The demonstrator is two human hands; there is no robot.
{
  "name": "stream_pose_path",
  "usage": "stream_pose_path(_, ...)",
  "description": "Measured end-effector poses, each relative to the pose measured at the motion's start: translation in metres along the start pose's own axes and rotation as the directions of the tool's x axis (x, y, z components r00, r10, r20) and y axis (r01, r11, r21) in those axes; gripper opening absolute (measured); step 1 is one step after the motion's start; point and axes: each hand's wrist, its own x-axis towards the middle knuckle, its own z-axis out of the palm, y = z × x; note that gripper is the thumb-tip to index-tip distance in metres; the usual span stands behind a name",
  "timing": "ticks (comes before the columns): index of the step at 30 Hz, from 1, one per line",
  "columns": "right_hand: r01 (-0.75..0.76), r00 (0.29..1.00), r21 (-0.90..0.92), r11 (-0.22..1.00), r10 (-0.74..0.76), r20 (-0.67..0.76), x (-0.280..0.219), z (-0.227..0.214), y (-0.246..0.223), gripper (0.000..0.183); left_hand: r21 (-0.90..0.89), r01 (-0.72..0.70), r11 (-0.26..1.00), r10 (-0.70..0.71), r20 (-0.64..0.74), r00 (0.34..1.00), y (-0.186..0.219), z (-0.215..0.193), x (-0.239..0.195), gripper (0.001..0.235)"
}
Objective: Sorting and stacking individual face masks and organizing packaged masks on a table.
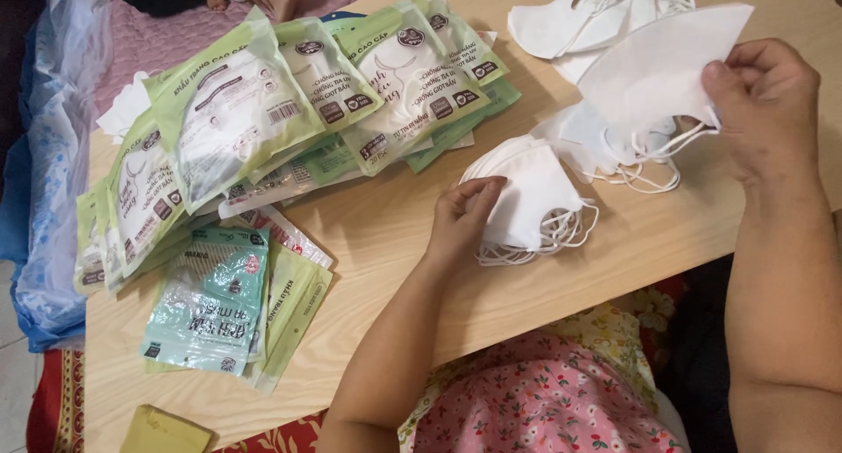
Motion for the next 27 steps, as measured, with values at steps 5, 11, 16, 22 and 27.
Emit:
stream_pose_path(5,-0.241,0.951,-0.113,0.964,0.257,0.173,-0.056,0.062,-0.033,0.016,-0.134,0.165,0.977,-0.16,0.048,0.986,-0.005,-0.004,0.003,0.059)
stream_pose_path(11,-0.02,0.959,-0.318,0.948,0.108,0.262,-0.06,0.069,-0.035,0.019,-0.13,0.05,0.99,-0.059,-0.063,0.996,-0.043,0.009,0.003,0.027)
stream_pose_path(16,0.193,0.981,-0.802,0.566,-0.106,0.162,0.006,0.03,0.027,0.039,-0.112,0.036,0.993,-0.035,0.013,0.999,-0.037,0.003,0.006,0.033)
stream_pose_path(22,0.016,0.996,-0.825,0.565,0.064,0.063,0.025,0.032,0.048,0.03,-0.268,0.262,0.927,-0.267,0.018,0.964,-0.023,0.005,0.002,0.017)
stream_pose_path(27,0.374,0.9,-0.784,0.495,-0.399,0.177,0.031,0.018,0.087,0.01,0.01,0.132,0.991,-0.131,-0.05,0.99,-0.018,0.002,0.003,0.019)
